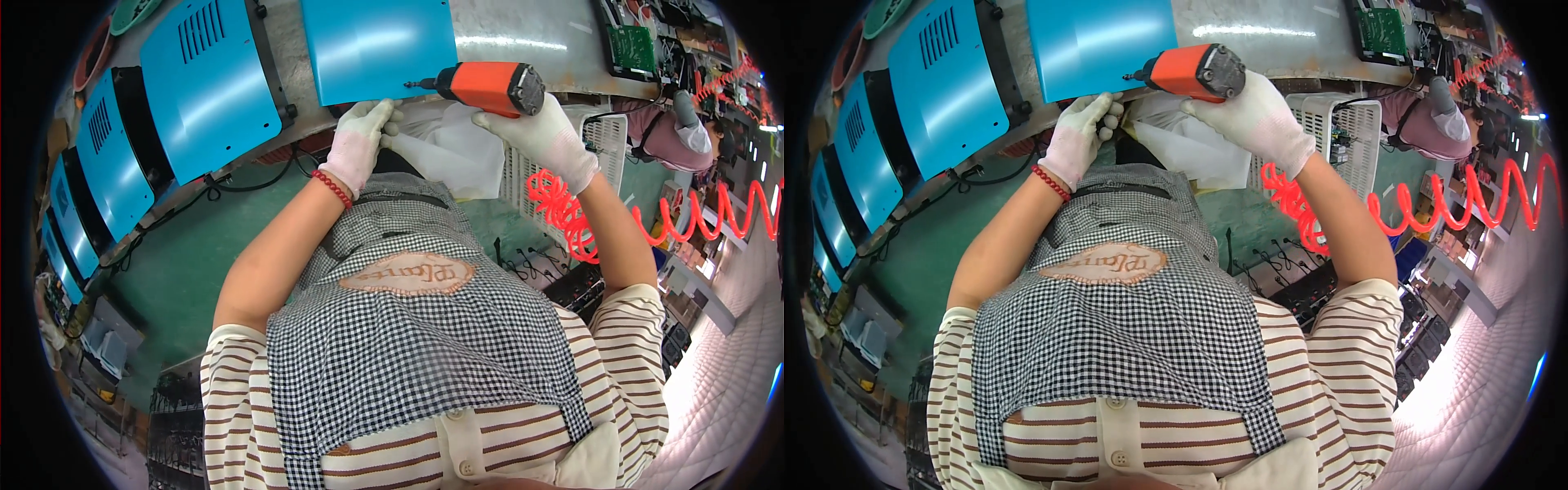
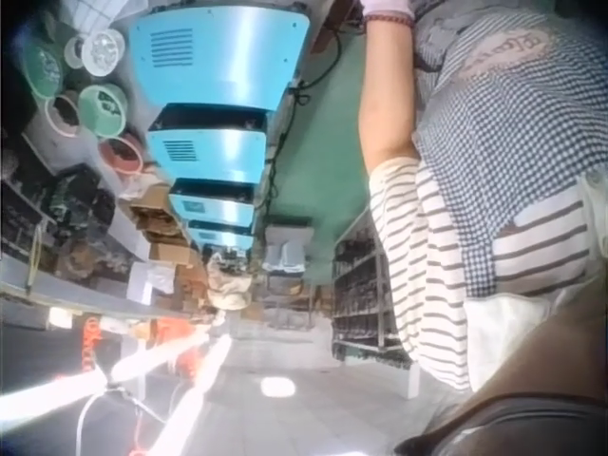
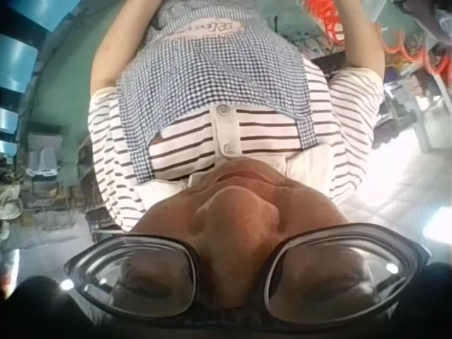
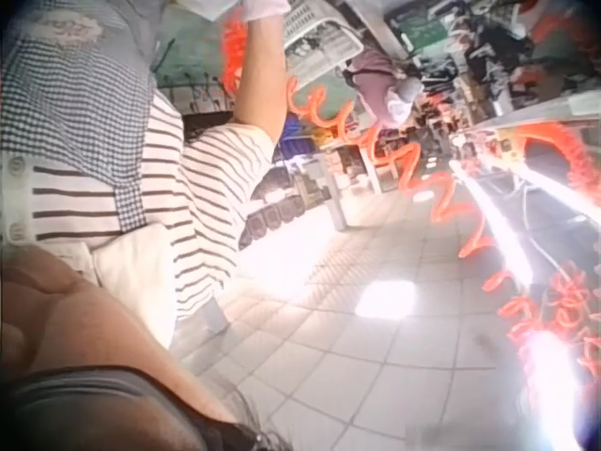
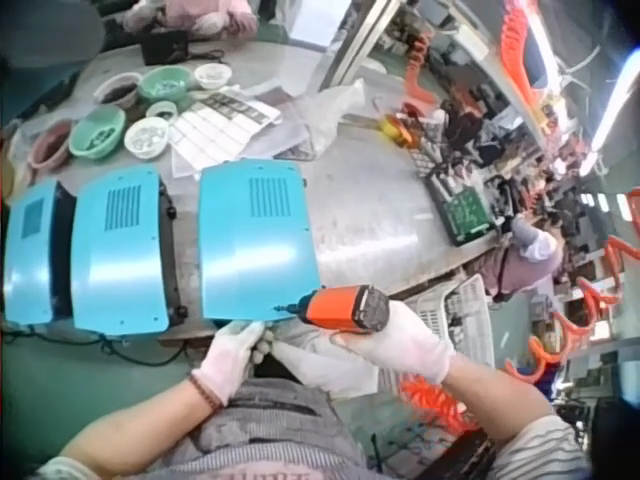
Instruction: The person assembles electronic components by fastening blue metal casings with screws using a pneumatic screwdriver.
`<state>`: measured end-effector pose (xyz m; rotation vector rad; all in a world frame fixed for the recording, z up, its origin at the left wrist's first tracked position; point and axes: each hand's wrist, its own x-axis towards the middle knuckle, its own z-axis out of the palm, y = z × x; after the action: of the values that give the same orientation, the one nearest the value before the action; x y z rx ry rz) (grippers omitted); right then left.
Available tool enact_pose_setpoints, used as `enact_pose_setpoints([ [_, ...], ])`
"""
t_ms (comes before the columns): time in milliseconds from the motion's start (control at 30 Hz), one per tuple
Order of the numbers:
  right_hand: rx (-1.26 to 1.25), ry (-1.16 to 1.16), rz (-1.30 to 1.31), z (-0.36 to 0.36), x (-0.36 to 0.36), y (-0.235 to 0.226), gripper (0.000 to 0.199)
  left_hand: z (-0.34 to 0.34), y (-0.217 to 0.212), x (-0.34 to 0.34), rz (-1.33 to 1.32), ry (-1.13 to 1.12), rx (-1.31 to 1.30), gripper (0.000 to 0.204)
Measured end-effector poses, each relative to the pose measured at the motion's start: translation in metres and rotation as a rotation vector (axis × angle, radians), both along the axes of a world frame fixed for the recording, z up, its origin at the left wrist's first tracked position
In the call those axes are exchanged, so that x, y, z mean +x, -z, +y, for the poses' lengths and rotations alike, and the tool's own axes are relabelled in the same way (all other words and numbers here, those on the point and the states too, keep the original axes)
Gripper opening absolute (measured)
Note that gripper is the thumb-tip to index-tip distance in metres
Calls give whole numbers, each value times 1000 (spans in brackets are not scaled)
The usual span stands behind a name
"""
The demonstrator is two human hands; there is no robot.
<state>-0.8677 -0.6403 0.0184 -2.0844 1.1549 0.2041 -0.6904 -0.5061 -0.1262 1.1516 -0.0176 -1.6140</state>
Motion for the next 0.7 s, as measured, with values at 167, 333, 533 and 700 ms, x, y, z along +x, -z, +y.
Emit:
enact_pose_setpoints([
  [167,-111,-277,243,-8,46,-37,40,1,6,1,2,-7,15,24],
  [333,-205,-397,235,-10,54,-29,44,-1,9,0,32,-18,35,23],
  [533,-156,-375,242,-16,57,-29,42,11,18,6,70,-9,-34,29],
  [700,-169,-370,256,-17,57,-29,42,31,21,15,133,-39,-9,32],
])
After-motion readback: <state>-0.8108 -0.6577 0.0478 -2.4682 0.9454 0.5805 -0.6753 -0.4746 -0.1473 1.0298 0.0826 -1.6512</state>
